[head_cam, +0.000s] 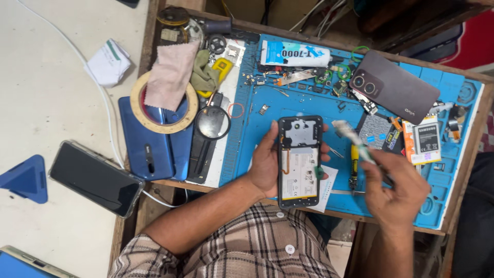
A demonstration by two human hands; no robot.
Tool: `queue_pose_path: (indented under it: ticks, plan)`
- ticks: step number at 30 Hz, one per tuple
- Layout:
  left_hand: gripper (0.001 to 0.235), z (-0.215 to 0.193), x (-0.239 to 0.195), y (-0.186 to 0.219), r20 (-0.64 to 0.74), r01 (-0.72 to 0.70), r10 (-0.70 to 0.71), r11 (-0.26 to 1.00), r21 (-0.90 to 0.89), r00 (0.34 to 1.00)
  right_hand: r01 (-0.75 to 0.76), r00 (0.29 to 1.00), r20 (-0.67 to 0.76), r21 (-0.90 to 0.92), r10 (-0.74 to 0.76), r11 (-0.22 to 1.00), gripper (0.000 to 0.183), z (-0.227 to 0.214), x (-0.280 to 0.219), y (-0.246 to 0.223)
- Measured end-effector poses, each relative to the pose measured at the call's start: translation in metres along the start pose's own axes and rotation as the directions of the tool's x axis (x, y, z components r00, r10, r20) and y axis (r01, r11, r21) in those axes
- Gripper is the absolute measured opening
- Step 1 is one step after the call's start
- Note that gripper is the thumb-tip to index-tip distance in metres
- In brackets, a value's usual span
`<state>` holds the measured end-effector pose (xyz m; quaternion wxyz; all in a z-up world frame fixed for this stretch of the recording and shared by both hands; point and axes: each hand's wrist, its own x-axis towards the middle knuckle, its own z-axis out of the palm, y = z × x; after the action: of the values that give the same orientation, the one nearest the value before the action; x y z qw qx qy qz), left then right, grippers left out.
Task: The person disassembles a smartphone, removes the battery, and cleans the interior using a toothbrush. They then reassemble the device, attach the back cover, and test the screen functionality.
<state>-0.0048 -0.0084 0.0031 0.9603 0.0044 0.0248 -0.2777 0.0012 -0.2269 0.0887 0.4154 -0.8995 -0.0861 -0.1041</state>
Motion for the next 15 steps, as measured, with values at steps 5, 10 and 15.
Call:
queue_pose_path:
  ticks: [5, 10, 15]
  plan:
    - [0.087, 0.001, 0.001, -0.004, -0.014, 0.034, -0.034, 0.999, -0.021, 0.999, 0.328, 0.939, 0.177, -0.207, -0.295, 0.922, 0.021, 0.017, 0.014, -0.015]
    - [0.087, -0.005, 0.0, -0.004, 0.042, 0.058, -0.057, 0.998, -0.021, 0.997, 0.346, 0.938, 0.14, -0.364, -0.316, 0.865, 0.018, 0.018, 0.024, -0.02]
    - [0.088, -0.006, 0.004, -0.002, 0.015, 0.088, -0.088, 0.995, -0.036, 0.996, 0.154, 0.987, -0.011, -0.228, -0.161, 0.961, 0.021, 0.011, 0.034, -0.03]
